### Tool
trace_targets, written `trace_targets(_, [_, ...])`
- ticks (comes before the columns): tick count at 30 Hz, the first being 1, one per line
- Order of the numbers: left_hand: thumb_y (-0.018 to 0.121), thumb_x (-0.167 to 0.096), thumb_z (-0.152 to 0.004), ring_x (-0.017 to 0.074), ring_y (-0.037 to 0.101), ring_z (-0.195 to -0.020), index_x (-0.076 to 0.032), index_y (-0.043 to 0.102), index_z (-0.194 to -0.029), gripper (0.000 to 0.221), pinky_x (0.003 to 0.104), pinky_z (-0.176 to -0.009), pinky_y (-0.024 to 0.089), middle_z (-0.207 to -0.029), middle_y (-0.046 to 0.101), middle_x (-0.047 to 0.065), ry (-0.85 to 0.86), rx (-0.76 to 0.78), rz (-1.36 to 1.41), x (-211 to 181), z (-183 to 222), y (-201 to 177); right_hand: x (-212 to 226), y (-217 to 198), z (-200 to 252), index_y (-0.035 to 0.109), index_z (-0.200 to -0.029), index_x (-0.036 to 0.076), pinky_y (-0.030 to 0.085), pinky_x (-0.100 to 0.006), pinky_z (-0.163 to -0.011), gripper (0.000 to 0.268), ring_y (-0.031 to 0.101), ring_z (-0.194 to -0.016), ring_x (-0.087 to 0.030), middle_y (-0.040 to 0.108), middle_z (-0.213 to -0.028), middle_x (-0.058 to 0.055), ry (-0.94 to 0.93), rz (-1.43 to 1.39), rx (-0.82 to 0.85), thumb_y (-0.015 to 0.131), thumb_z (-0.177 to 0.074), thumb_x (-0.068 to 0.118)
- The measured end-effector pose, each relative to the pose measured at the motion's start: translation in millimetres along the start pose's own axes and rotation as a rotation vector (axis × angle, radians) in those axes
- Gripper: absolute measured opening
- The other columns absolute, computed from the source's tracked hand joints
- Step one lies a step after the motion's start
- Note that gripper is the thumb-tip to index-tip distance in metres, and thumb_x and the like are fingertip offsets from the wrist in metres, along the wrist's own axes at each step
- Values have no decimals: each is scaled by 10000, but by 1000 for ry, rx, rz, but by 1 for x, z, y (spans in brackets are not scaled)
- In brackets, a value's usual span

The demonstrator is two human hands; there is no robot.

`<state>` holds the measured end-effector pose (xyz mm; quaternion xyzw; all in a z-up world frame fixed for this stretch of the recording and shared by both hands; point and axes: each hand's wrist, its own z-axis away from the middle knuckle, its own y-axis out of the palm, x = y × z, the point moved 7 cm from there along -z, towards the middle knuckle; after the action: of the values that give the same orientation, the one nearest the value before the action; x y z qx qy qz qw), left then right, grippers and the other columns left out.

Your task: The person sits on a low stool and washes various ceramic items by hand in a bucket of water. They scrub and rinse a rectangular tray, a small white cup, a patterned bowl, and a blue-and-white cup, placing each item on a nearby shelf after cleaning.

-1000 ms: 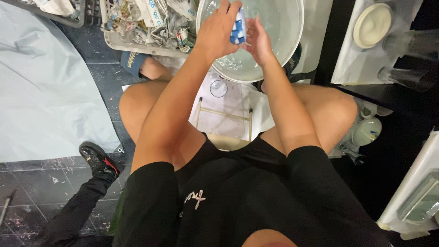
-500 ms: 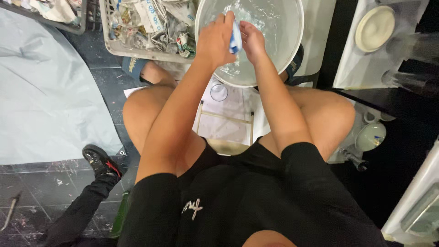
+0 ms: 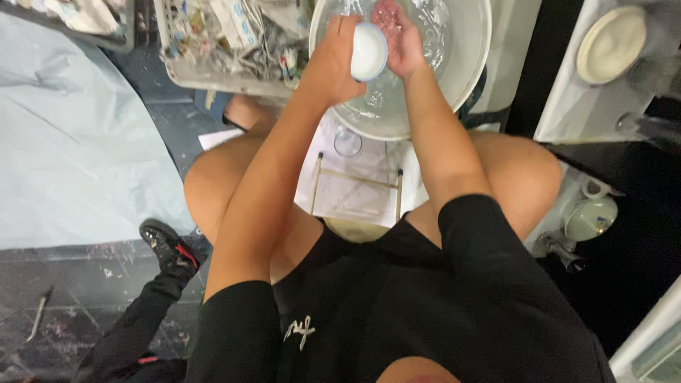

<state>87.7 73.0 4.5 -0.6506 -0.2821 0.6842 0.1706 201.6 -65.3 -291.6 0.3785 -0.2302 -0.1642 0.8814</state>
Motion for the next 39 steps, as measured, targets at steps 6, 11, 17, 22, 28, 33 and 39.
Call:
trace_targets(6, [943,-163,-549,466,607,-1102,-56,407,-1283,915,491,-895,536,-1257,539,231,-186,139,-40,23,1,17,33,92,52,627,-1258,-30,555,-352,-956,274,727,-1077,-282,736,-1198,-171,-55,210,233,585,-1107,195])
trace_targets(11, [986,-236,-549,451,608,-1125,-27,394,-1293,973,484,-913,529,-1284,547,241,-255,185,-79,28,2,31,43,173,128,681,-1186,1,600,-356,-961,315,751,-1066,-242,756,-1135,-114,-100,658,442,555,-1096,275])
trace_targets(17, [1027,-290,-580,439,608,-1148,-38,379,-1314,1010,491,-926,516,-1265,578,228,-158,66,-70,17,-6,37,78,205,187,688,-1235,-24,557,-320,-921,315,690,-1038,-168,741,-1175,-71,-674,1342,363,617,-1088,245])
trace_targets(22, [969,-149,-561,465,575,-1172,-56,358,-1322,981,479,-957,527,-1274,539,239,-40,-72,71,-11,-14,41,103,156,174,650,-1273,28,569,-307,-876,326,678,-1019,-150,729,-1150,-44,-584,1067,52,724,-1053,259])
trace_targets(28, [914,-15,-593,447,514,-1248,-62,415,-1339,898,496,-1035,498,-1319,495,197,95,-198,41,-40,-13,44,61,118,155,567,-1348,57,617,-321,-838,451,689,-1044,-122,697,-1205,-51,-361,1061,97,720,-944,184])
trace_targets(33, [725,157,-639,438,490,-1293,-71,409,-1457,906,471,-1054,506,-1392,443,194,103,-126,-278,-51,-11,56,51,94,139,671,-1216,-6,618,-331,-632,305,712,-811,-136,739,-991,-64,-431,997,-55,723,-976,175])
trace_targets(39, [809,10,-665,464,475,-1287,-40,369,-1486,932,491,-1018,500,-1448,424,238,150,-46,-217,-50,-9,47,35,50,112,659,-1169,9,551,-286,-499,368,681,-677,-168,726,-872,-76,-249,593,-271,574,-1031,339])
